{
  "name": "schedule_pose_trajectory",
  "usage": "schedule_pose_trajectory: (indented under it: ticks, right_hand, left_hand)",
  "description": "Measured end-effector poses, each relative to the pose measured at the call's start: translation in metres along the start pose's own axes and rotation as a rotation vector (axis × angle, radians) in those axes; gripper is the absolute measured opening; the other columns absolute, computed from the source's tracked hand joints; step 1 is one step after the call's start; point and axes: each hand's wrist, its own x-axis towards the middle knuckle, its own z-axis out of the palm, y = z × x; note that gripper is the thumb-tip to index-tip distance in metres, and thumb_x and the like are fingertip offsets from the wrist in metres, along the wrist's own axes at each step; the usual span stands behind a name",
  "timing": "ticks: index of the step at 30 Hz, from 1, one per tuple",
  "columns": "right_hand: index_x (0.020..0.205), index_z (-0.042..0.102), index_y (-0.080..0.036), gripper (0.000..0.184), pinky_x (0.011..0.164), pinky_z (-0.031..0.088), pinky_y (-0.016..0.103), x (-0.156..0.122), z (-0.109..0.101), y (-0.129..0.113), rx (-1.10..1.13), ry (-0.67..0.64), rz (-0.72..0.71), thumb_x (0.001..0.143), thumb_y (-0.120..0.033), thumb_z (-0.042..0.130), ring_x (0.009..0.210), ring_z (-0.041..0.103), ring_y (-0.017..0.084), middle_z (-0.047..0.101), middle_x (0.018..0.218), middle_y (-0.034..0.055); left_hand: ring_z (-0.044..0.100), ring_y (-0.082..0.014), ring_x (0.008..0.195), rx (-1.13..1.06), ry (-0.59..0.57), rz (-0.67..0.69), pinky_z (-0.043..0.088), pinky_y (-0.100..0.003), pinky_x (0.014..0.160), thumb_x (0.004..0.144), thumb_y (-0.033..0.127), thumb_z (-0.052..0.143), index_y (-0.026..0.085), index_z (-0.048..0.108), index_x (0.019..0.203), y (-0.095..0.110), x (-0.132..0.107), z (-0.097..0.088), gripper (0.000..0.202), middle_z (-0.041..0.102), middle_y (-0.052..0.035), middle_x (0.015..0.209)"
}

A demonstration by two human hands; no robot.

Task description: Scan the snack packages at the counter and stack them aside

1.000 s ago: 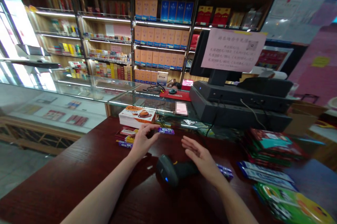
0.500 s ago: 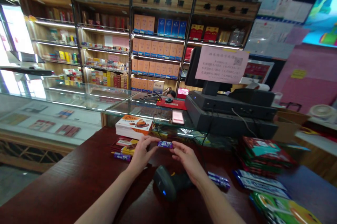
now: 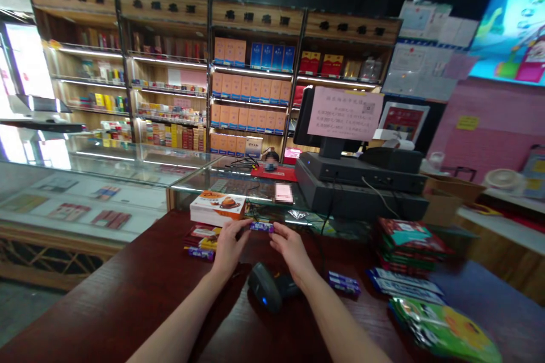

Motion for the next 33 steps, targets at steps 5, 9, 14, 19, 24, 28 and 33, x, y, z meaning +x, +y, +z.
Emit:
schedule_pose_trajectory:
  ticks: [5, 9, 14, 19, 24, 28, 33]
  right_hand:
    - [0.115, 0.073, -0.016, 0.048, 0.086, 0.056, 0.034, 0.000, 0.006, 0.004, -0.062, -0.031, -0.064, 0.068, -0.024, 0.067, 0.107, 0.068, 0.026, 0.074, 0.118, 0.0109]
    - [0.122, 0.069, -0.013, 0.052, 0.088, 0.056, 0.035, -0.006, 0.018, -0.001, -0.109, -0.048, -0.067, 0.072, -0.023, 0.062, 0.110, 0.068, 0.026, 0.073, 0.120, 0.0125]
    - [0.125, 0.068, -0.012, 0.054, 0.097, 0.053, 0.038, -0.013, 0.041, -0.008, -0.124, -0.098, -0.086, 0.072, -0.018, 0.059, 0.110, 0.068, 0.025, 0.072, 0.124, 0.0125]
    - [0.126, 0.068, -0.012, 0.055, 0.093, 0.054, 0.037, -0.021, 0.069, -0.006, -0.137, -0.166, -0.078, 0.073, -0.019, 0.057, 0.100, 0.072, 0.025, 0.077, 0.108, 0.0101]
    - [0.114, 0.074, -0.016, 0.047, 0.094, 0.053, 0.035, -0.032, 0.095, 0.005, -0.144, -0.229, -0.127, 0.072, -0.016, 0.054, 0.105, 0.070, 0.025, 0.078, 0.105, 0.0066]
    - [0.107, 0.075, -0.016, 0.043, 0.094, 0.053, 0.034, -0.038, 0.111, 0.018, -0.152, -0.262, -0.133, 0.071, -0.014, 0.052, 0.106, 0.071, 0.025, 0.079, 0.102, 0.0052]
    - [0.107, 0.075, -0.016, 0.043, 0.097, 0.051, 0.032, -0.051, 0.121, 0.027, -0.202, -0.274, -0.119, 0.072, -0.012, 0.050, 0.104, 0.072, 0.023, 0.078, 0.106, 0.0056]
  left_hand:
    - [0.068, -0.0223, 0.101, 0.046, 0.006, -0.143, 0.052, -0.038, 0.097, 0.083, 0.027, 0.063, 0.023, 0.073, 0.116, 0.001, 0.004, -0.002, 0.034, 0.076, -0.0058, 0.105]
    - [0.069, -0.0239, 0.107, 0.065, -0.004, -0.197, 0.050, -0.038, 0.100, 0.086, 0.032, 0.059, 0.022, 0.074, 0.114, 0.004, 0.009, -0.017, 0.032, 0.077, -0.0054, 0.111]
    - [0.070, -0.0242, 0.106, 0.105, 0.004, -0.216, 0.051, -0.037, 0.098, 0.088, 0.036, 0.055, 0.024, 0.074, 0.115, 0.004, 0.007, -0.046, 0.036, 0.077, -0.0044, 0.111]
    - [0.072, -0.0232, 0.096, 0.120, 0.039, -0.267, 0.053, -0.035, 0.090, 0.085, 0.035, 0.054, 0.024, 0.074, 0.114, -0.005, -0.003, -0.075, 0.037, 0.078, -0.0038, 0.106]
    - [0.072, -0.0240, 0.092, 0.122, 0.052, -0.309, 0.054, -0.035, 0.085, 0.085, 0.039, 0.053, 0.023, 0.072, 0.118, -0.018, -0.017, -0.099, 0.041, 0.079, -0.0043, 0.102]
    - [0.073, -0.0236, 0.094, 0.082, 0.060, -0.312, 0.055, -0.036, 0.088, 0.085, 0.040, 0.053, 0.022, 0.071, 0.119, -0.029, -0.026, -0.112, 0.042, 0.078, -0.0049, 0.103]
    - [0.071, -0.0235, 0.104, 0.140, 0.055, -0.327, 0.053, -0.037, 0.097, 0.083, 0.032, 0.053, 0.023, 0.072, 0.116, -0.037, -0.034, -0.124, 0.039, 0.077, -0.0046, 0.113]
